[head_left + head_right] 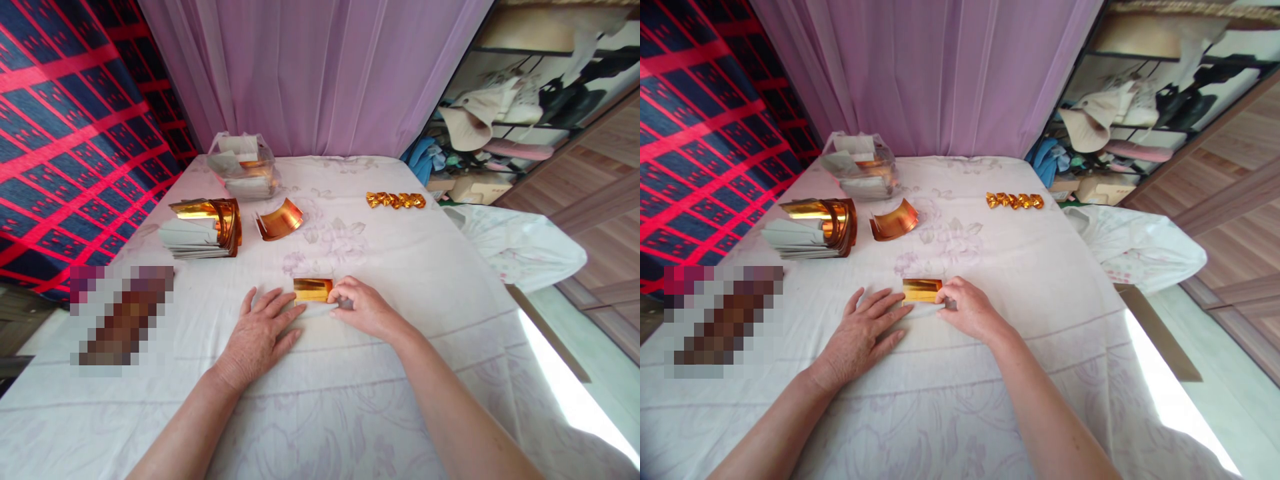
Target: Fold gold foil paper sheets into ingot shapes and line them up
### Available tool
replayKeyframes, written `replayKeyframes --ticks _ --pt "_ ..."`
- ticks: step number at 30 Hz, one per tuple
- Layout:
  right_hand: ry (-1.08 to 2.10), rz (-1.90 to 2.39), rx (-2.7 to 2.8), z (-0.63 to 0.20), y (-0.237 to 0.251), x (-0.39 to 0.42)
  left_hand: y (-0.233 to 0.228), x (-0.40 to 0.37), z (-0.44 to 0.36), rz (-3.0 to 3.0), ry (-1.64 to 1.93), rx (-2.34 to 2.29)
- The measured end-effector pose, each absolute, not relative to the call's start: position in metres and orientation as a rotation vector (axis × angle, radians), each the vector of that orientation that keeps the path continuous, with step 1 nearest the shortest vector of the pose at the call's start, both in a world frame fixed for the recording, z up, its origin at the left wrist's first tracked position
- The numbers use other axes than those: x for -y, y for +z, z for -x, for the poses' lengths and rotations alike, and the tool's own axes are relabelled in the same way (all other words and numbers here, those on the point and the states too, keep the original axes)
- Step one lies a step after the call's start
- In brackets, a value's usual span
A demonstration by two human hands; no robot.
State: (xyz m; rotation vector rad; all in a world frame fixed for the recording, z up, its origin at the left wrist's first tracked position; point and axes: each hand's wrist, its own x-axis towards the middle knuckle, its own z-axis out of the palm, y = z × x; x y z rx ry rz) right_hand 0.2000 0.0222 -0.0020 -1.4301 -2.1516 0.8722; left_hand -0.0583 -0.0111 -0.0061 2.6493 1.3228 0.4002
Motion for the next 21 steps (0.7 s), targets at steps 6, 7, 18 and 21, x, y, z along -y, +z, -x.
replayKeyframes --ticks 6,7,18,21 --pt "0.919 1.358 2.174 -0.202 0.002 -0.023 -0.008 0.012 0.057 -2.624 0.445 -1.351" --pt "0.926 1.351 2.175 -0.203 0.003 -0.022 -0.008 0.012 0.057 -2.619 0.453 -1.356" --pt "1.082 1.286 2.188 -0.209 0.01 -0.02 -0.009 0.012 0.058 -2.609 0.507 -1.345" --pt "1.101 1.28 2.198 -0.21 0.01 -0.02 -0.007 0.011 0.057 -2.604 0.475 -1.344"
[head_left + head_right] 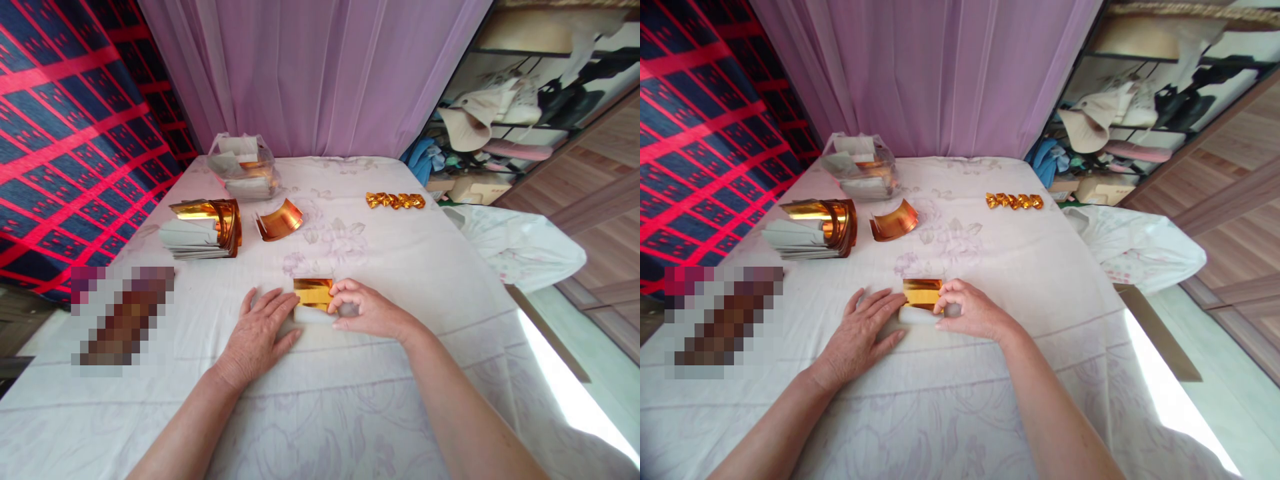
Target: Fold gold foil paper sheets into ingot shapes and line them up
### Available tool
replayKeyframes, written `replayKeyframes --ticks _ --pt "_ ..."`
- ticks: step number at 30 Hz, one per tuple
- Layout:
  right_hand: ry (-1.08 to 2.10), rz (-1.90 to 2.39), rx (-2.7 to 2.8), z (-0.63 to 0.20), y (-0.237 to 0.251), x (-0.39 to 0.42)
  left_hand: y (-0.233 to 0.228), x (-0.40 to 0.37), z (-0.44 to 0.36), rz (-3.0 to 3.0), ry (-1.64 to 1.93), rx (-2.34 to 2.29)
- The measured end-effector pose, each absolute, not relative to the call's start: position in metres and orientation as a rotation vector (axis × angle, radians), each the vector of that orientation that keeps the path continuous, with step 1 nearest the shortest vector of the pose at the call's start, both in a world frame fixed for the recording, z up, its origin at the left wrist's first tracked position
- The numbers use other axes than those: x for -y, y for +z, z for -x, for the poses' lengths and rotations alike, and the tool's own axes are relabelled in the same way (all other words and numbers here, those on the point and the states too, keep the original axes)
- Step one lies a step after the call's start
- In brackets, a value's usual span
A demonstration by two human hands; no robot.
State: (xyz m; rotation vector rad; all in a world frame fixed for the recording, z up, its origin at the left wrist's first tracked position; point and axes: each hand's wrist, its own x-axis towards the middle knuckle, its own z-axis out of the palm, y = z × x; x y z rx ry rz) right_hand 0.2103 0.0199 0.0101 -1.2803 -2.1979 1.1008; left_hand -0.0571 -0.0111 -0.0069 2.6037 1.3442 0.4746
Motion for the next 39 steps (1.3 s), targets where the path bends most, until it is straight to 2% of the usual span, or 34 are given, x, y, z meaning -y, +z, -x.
replayKeyframes --ticks 10,23,39 --pt "1.094 1.276 2.193 -0.21 0.011 -0.022 -0.007 0.011 0.057 -2.593 0.451 -1.358" --pt "0.887 1.315 2.232 -0.205 0.001 -0.022 -0.006 0.009 0.058 -2.596 0.432 -1.325" --pt "0.929 1.281 2.26 -0.205 0.007 -0.021 -0.008 0.009 0.057 -2.566 0.439 -1.355"
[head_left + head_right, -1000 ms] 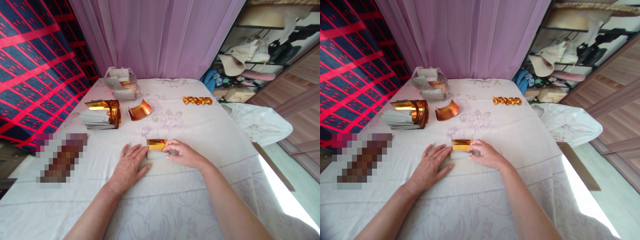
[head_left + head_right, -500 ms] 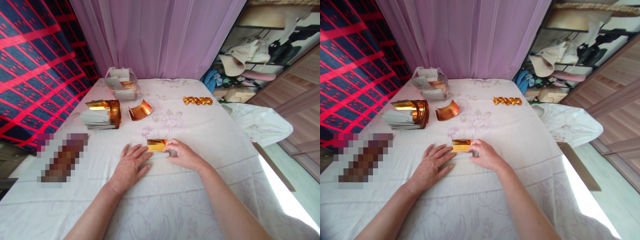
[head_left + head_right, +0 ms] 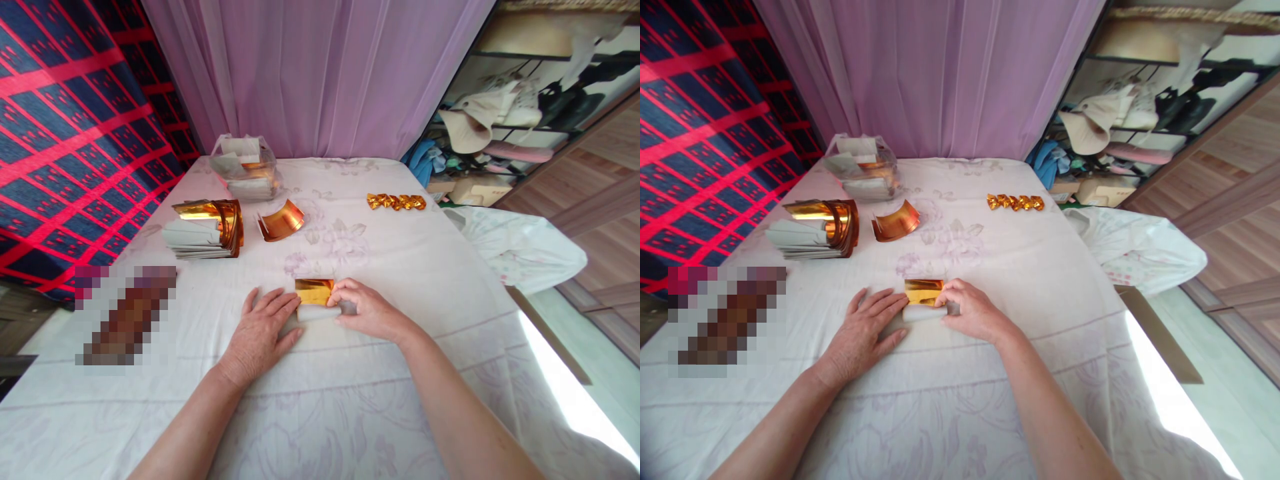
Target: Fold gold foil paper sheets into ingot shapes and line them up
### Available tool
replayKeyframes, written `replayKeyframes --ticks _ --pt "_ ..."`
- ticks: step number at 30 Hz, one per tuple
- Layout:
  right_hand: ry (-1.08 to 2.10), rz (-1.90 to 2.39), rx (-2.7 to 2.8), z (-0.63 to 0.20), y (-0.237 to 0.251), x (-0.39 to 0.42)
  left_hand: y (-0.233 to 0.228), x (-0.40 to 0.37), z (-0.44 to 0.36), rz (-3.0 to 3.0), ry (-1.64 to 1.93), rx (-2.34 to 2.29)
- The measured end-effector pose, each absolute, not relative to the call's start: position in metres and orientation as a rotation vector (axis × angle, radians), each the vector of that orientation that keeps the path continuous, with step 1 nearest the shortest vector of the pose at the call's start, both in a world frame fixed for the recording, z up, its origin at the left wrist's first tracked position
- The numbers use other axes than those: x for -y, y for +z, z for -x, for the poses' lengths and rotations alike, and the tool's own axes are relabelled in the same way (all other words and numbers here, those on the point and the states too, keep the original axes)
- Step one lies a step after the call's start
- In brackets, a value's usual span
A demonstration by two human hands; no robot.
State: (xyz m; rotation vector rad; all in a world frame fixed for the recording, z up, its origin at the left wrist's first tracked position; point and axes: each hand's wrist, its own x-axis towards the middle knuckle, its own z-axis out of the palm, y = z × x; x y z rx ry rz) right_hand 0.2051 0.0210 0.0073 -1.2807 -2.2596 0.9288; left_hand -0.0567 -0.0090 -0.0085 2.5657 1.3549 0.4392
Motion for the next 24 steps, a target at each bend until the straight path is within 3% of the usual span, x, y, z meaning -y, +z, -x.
replayKeyframes --ticks 24 --pt "0.896 1.245 2.282 -0.2079 0.0001 -0.0236 -0.0094 0.0088 0.0567 -2.574 0.452 -1.369"
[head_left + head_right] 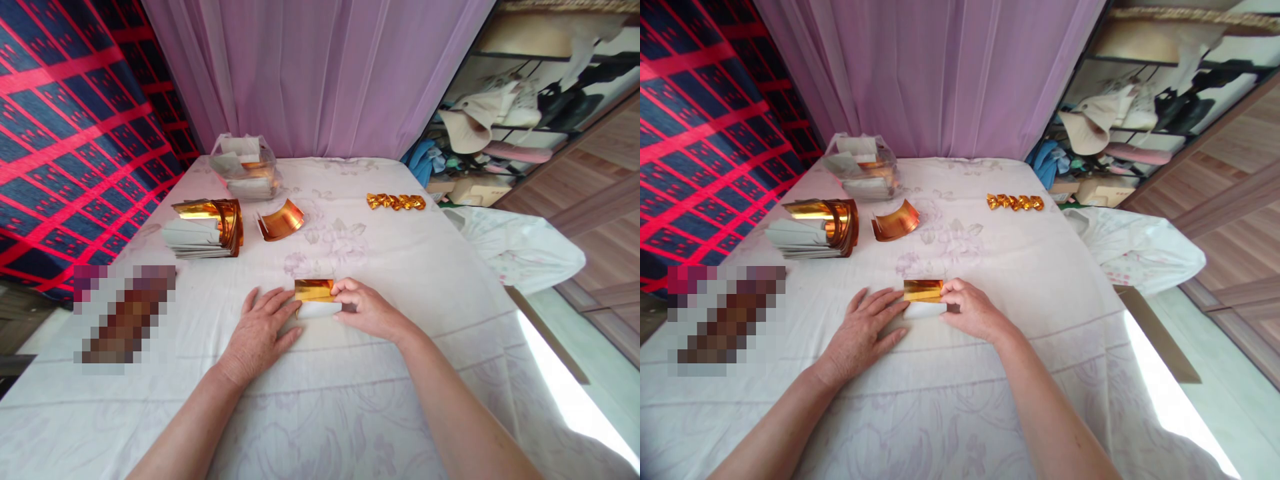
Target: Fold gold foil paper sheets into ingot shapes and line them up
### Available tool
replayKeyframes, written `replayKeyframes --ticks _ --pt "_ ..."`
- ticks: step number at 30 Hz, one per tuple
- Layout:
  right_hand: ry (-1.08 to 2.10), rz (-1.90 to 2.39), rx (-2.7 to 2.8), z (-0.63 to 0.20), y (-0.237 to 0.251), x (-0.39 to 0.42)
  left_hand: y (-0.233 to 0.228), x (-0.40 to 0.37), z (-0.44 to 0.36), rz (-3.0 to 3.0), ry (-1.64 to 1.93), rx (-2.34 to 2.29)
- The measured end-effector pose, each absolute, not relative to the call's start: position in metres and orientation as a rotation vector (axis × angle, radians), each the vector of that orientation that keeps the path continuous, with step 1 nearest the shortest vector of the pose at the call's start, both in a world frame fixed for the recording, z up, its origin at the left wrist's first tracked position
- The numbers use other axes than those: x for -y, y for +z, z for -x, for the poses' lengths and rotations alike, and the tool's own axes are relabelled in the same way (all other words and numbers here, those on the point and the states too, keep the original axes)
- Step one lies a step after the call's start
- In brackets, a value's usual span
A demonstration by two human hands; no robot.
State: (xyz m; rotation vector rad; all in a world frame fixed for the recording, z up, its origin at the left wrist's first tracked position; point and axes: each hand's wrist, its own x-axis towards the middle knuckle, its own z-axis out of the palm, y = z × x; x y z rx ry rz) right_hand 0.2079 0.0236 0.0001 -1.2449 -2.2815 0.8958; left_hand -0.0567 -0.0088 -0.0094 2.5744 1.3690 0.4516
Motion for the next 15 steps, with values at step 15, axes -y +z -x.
replayKeyframes --ticks 15 --pt "0.86 1.294 1.974 -0.196 0.003 -0.023 -0.005 0.008 0.055 -2.525 0.526 -1.407"
